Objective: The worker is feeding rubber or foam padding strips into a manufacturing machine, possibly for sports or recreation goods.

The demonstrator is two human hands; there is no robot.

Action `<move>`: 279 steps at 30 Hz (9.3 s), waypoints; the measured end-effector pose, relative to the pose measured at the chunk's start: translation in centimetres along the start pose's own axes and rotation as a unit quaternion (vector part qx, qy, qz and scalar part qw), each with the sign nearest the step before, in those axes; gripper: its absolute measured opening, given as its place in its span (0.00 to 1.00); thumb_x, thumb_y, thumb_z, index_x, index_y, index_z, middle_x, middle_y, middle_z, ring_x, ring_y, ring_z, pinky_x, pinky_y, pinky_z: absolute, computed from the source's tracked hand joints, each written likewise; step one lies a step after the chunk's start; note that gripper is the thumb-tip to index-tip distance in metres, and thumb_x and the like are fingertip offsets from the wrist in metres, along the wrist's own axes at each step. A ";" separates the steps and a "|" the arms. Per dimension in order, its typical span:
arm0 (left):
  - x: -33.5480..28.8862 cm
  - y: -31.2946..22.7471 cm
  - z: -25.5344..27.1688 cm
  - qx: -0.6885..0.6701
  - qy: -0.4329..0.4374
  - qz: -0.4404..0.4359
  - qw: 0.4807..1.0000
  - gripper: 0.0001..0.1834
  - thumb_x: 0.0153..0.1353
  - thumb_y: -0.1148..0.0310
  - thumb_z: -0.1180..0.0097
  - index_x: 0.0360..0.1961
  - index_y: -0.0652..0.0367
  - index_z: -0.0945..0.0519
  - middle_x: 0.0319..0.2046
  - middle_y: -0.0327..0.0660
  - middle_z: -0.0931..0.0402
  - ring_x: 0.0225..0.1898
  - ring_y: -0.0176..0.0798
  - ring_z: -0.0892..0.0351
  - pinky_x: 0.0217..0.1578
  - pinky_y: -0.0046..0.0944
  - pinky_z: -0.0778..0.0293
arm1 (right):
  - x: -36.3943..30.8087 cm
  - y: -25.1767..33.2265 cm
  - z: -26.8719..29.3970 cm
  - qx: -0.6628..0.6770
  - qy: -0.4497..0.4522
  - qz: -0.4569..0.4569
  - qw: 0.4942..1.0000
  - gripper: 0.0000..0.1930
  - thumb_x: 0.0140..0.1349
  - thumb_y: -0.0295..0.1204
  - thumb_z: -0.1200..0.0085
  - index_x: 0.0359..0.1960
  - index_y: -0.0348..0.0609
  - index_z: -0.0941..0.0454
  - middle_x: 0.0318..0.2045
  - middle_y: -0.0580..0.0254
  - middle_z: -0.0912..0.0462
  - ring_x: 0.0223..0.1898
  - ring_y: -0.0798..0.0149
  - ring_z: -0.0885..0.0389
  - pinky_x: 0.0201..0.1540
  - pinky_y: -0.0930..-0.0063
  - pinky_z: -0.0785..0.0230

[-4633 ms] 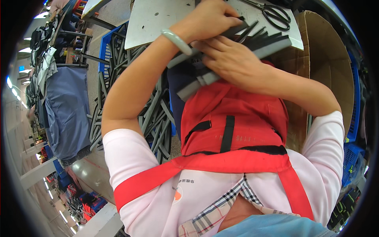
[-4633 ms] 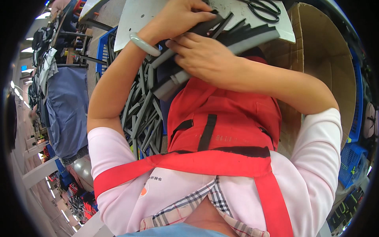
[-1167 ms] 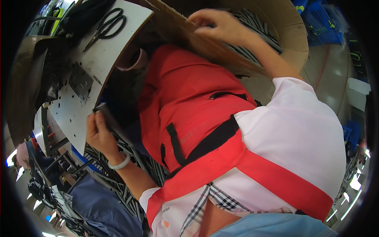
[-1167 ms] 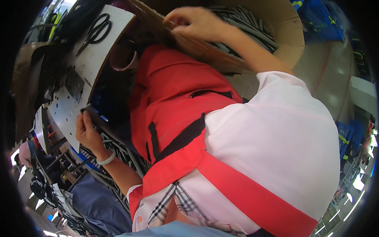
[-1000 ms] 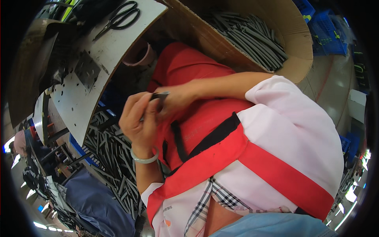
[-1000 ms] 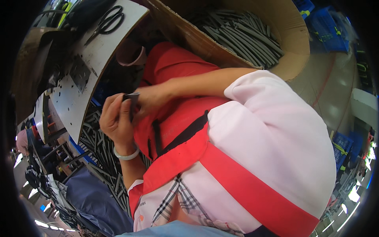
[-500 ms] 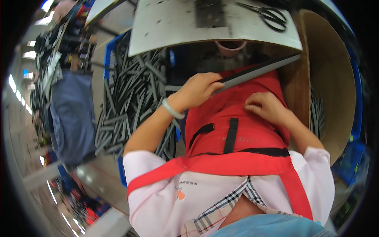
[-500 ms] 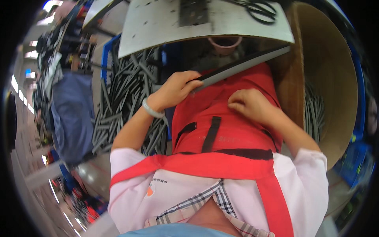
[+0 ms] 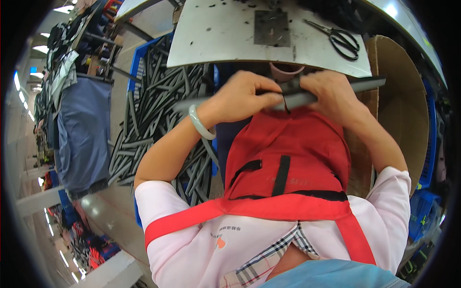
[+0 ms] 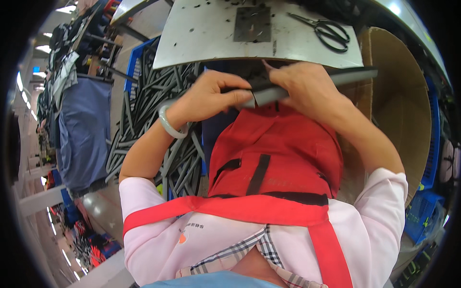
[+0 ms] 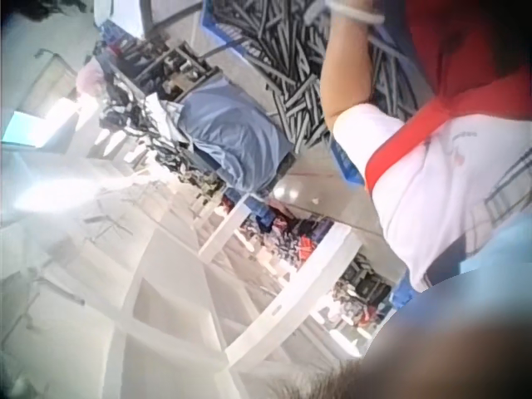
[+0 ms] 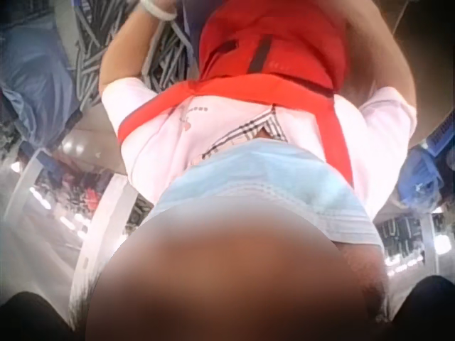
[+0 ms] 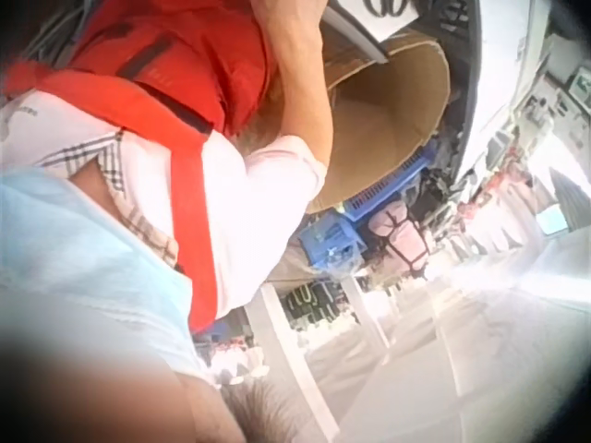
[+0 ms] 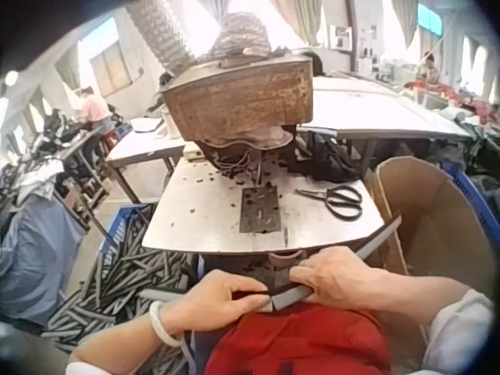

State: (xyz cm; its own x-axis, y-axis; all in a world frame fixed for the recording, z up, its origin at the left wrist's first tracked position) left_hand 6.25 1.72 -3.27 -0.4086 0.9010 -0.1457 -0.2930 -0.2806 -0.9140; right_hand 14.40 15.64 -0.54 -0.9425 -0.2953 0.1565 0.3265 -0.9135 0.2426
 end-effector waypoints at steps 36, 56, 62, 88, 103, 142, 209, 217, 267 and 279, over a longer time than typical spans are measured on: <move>10.3 0.3 12.3 -0.090 -0.246 -0.041 0.964 0.12 0.69 0.67 0.46 0.40 0.68 0.18 0.23 0.38 0.23 0.21 0.30 0.27 0.23 0.32 0.28 | 8.3 -11.1 7.2 -0.094 -0.174 -0.190 0.962 0.18 0.50 0.38 0.36 0.40 0.40 0.18 0.30 0.43 0.17 0.37 0.43 0.17 0.39 0.54 0.26; 2.4 4.7 6.6 -0.004 0.016 0.047 0.999 0.26 0.69 0.50 0.48 0.40 0.67 0.16 0.30 0.38 0.18 0.31 0.31 0.23 0.36 0.32 0.28 | 4.6 -4.8 0.8 0.108 -0.040 -0.053 0.992 0.23 0.53 0.32 0.37 0.51 0.45 0.29 0.36 0.46 0.17 0.40 0.42 0.19 0.43 0.54 0.28; 4.4 -0.1 7.2 0.008 -0.074 -0.039 0.997 0.16 0.66 0.61 0.40 0.42 0.66 0.17 0.29 0.36 0.21 0.32 0.27 0.25 0.35 0.28 0.29 | 4.2 -7.5 4.8 -0.021 -0.093 -0.064 0.993 0.29 0.53 0.31 0.36 0.58 0.39 0.29 0.43 0.42 0.19 0.46 0.41 0.21 0.50 0.58 0.29; 9.9 -0.3 12.0 0.015 -0.217 -0.063 0.974 0.18 0.59 0.61 0.34 0.43 0.65 0.14 0.24 0.39 0.20 0.21 0.25 0.32 0.23 0.26 0.36 | 6.9 -11.6 7.2 -0.021 -0.024 -0.162 0.986 0.36 0.55 0.46 0.37 0.57 0.27 0.30 0.41 0.35 0.19 0.44 0.42 0.19 0.45 0.58 0.27; 7.3 3.4 18.1 -0.069 -0.337 -0.084 0.935 0.14 0.65 0.63 0.40 0.40 0.65 0.15 0.27 0.37 0.19 0.24 0.25 0.27 0.26 0.26 0.33 | 5.4 -13.9 7.6 -0.001 -0.089 -0.225 0.970 0.34 0.54 0.43 0.36 0.57 0.31 0.29 0.41 0.36 0.19 0.44 0.41 0.19 0.46 0.56 0.27; 5.7 2.3 4.7 -0.082 -0.079 -0.053 0.992 0.21 0.68 0.55 0.46 0.45 0.67 0.18 0.38 0.42 0.17 0.38 0.35 0.18 0.42 0.35 0.22 | 6.9 3.9 -8.6 -0.075 0.018 0.084 0.993 0.13 0.50 0.30 0.41 0.38 0.41 0.24 0.33 0.52 0.18 0.39 0.51 0.18 0.42 0.60 0.26; 3.7 5.5 5.4 0.133 -0.024 0.067 0.989 0.34 0.72 0.44 0.60 0.43 0.69 0.18 0.37 0.42 0.17 0.40 0.35 0.24 0.48 0.36 0.30 | 3.4 -4.5 0.6 0.074 -0.024 -0.058 0.995 0.26 0.52 0.28 0.36 0.53 0.38 0.29 0.41 0.40 0.19 0.47 0.38 0.23 0.50 0.55 0.30; 3.5 0.6 7.4 -0.055 -0.132 0.007 0.990 0.19 0.63 0.60 0.39 0.45 0.65 0.16 0.22 0.38 0.21 0.16 0.23 0.33 0.19 0.24 0.36 | 2.2 -9.8 6.7 0.047 -0.003 -0.172 0.984 0.41 0.50 0.46 0.32 0.59 0.28 0.32 0.50 0.35 0.22 0.56 0.47 0.24 0.58 0.63 0.33; 8.1 4.2 5.1 -0.032 -0.062 -0.021 0.997 0.20 0.68 0.55 0.46 0.44 0.63 0.16 0.30 0.39 0.17 0.33 0.29 0.21 0.37 0.31 0.24 | 6.3 -0.4 -3.6 0.033 0.081 0.027 0.996 0.24 0.45 0.26 0.37 0.48 0.36 0.23 0.44 0.45 0.20 0.51 0.42 0.25 0.55 0.56 0.31; 6.1 0.8 8.6 -0.001 -0.125 0.021 0.992 0.19 0.62 0.58 0.38 0.46 0.63 0.16 0.20 0.35 0.22 0.19 0.23 0.31 0.21 0.24 0.36 | 1.5 -11.9 8.1 0.105 0.020 -0.281 0.954 0.35 0.51 0.41 0.33 0.58 0.33 0.28 0.48 0.48 0.20 0.52 0.57 0.22 0.57 0.66 0.33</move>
State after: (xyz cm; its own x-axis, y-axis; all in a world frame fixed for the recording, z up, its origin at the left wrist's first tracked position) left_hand -3.89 4.10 -1.63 -0.6220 0.7784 -0.0851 -0.2699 -0.3151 -0.9099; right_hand 9.71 28.35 4.58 -0.9735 0.2101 -0.0903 -0.2278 -0.8558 0.4644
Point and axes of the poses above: each hand's wrist, its own x-axis towards the middle knuckle, its own z-axis out of the back of the hand, y = z × x, the point moved 7 cm from there along x, towards the middle knuckle
